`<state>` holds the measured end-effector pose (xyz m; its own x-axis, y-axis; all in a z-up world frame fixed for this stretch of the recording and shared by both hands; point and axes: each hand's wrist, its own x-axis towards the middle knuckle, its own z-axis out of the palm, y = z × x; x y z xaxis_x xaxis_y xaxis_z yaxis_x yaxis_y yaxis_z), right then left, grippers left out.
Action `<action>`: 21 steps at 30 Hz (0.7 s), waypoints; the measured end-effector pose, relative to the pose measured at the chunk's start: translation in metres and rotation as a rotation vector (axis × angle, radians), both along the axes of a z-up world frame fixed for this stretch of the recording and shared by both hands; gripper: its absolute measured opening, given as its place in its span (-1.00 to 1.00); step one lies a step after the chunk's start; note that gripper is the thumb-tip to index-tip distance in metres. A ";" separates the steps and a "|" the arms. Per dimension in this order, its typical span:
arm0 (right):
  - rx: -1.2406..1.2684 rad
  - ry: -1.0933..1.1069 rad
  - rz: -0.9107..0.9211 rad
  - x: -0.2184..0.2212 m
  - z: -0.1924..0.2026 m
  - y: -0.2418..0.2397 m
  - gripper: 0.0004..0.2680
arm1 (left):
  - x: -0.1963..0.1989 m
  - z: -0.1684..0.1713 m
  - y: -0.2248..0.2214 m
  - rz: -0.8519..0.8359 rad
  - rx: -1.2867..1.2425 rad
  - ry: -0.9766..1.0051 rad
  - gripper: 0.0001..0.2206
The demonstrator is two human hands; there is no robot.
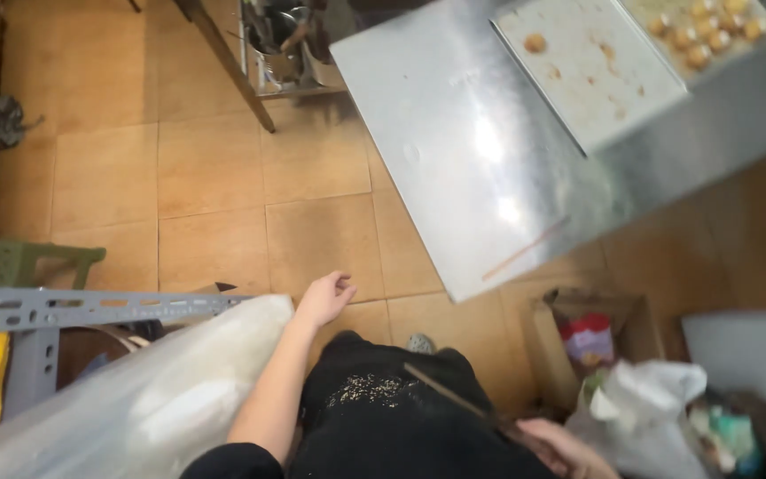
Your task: The person carries a knife to a counter, retrieves grapes from a bowl, and slices them on a cutting board using the knife.
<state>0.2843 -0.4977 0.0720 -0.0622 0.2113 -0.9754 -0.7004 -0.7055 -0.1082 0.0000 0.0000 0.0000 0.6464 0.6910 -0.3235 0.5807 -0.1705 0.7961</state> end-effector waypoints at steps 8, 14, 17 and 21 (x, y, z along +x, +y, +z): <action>0.139 -0.249 0.115 0.150 0.051 0.215 -0.78 | 0.005 -0.123 0.130 0.248 -0.211 0.052 -0.64; 0.205 -0.524 0.278 0.171 0.046 0.469 -0.82 | -0.012 -0.134 0.278 0.270 -0.254 0.169 -0.64; 0.264 -0.689 0.323 0.199 0.050 0.570 -0.83 | -0.041 -0.118 0.376 0.245 -0.271 0.225 -0.63; 0.241 -0.925 0.277 0.239 0.085 0.633 -0.85 | -0.061 -0.098 0.482 0.135 -0.240 0.185 -0.58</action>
<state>0.5233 0.1358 0.1570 0.6238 0.5032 -0.5981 -0.0818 -0.7190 -0.6902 -0.0610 0.4823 -0.0982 0.4696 0.6559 -0.5910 0.7237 0.0974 0.6832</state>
